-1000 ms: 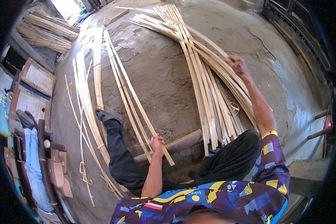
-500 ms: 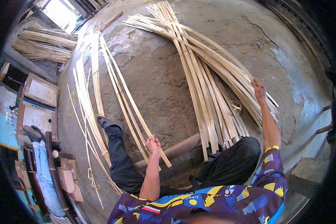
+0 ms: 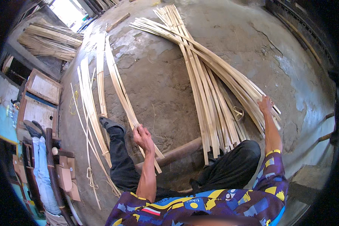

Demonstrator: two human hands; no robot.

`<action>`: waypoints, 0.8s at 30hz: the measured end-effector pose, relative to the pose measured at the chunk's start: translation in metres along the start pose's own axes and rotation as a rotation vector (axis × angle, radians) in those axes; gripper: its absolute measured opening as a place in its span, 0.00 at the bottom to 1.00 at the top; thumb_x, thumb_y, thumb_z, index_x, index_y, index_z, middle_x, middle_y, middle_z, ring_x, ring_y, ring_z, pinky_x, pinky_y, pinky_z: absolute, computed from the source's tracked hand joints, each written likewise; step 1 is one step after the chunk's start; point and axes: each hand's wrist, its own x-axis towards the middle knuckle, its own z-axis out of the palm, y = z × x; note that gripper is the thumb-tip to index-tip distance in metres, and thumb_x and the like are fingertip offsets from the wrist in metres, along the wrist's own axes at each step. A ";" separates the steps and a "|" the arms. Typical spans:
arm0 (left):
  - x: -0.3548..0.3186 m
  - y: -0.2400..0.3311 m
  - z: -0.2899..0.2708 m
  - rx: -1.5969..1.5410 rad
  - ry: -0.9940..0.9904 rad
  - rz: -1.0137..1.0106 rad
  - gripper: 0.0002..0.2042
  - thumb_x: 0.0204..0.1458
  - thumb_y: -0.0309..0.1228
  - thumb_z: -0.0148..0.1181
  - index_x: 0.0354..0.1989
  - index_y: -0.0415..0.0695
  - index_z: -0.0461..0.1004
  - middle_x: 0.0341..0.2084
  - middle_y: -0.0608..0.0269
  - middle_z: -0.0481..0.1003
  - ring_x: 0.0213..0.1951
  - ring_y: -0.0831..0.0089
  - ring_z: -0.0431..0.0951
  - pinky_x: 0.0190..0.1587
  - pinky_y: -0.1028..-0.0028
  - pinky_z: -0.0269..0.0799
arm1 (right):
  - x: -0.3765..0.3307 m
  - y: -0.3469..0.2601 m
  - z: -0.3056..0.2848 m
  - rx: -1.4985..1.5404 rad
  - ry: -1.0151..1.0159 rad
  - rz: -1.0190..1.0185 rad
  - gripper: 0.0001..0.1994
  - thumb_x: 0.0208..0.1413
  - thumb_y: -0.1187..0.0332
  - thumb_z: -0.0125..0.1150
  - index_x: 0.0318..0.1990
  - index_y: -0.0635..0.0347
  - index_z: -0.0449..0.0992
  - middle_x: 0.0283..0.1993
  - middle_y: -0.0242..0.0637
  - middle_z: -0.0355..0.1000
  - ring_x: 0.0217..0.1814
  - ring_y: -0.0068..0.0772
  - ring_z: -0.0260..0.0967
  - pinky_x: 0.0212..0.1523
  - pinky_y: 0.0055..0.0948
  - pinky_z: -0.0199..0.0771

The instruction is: The person sits on the floor and repeatedly picks up thin bamboo strips, aligns them, and places them into a growing stack. The person occasionally shifts the stack and continues adding strips one by one.

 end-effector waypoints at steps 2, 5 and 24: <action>0.004 0.017 0.018 -0.047 -0.039 0.079 0.09 0.53 0.34 0.42 0.29 0.41 0.63 0.12 0.73 0.58 0.13 0.87 0.55 0.13 0.86 0.49 | 0.003 -0.041 -0.021 0.177 0.004 -0.109 0.25 0.42 0.53 0.53 0.46 0.58 0.64 0.49 0.42 0.59 0.51 0.41 0.55 0.49 0.42 0.53; -0.009 0.023 0.047 -0.063 -0.182 0.264 0.09 0.52 0.35 0.42 0.29 0.42 0.64 0.12 0.74 0.59 0.14 0.86 0.57 0.14 0.84 0.52 | -0.012 -0.141 -0.073 0.822 -0.005 -0.594 0.22 0.45 0.58 0.55 0.45 0.62 0.66 0.42 0.43 0.66 0.45 0.36 0.61 0.44 0.29 0.61; -0.048 -0.155 -0.154 1.270 -0.002 -0.229 0.32 0.37 0.38 0.55 0.52 0.40 0.50 0.49 0.46 0.55 0.51 0.54 0.55 0.48 0.53 0.51 | -0.125 -0.341 -0.165 1.739 0.031 -0.422 0.13 0.53 0.70 0.42 0.44 0.64 0.67 0.14 0.26 0.59 0.12 0.15 0.52 0.11 0.17 0.51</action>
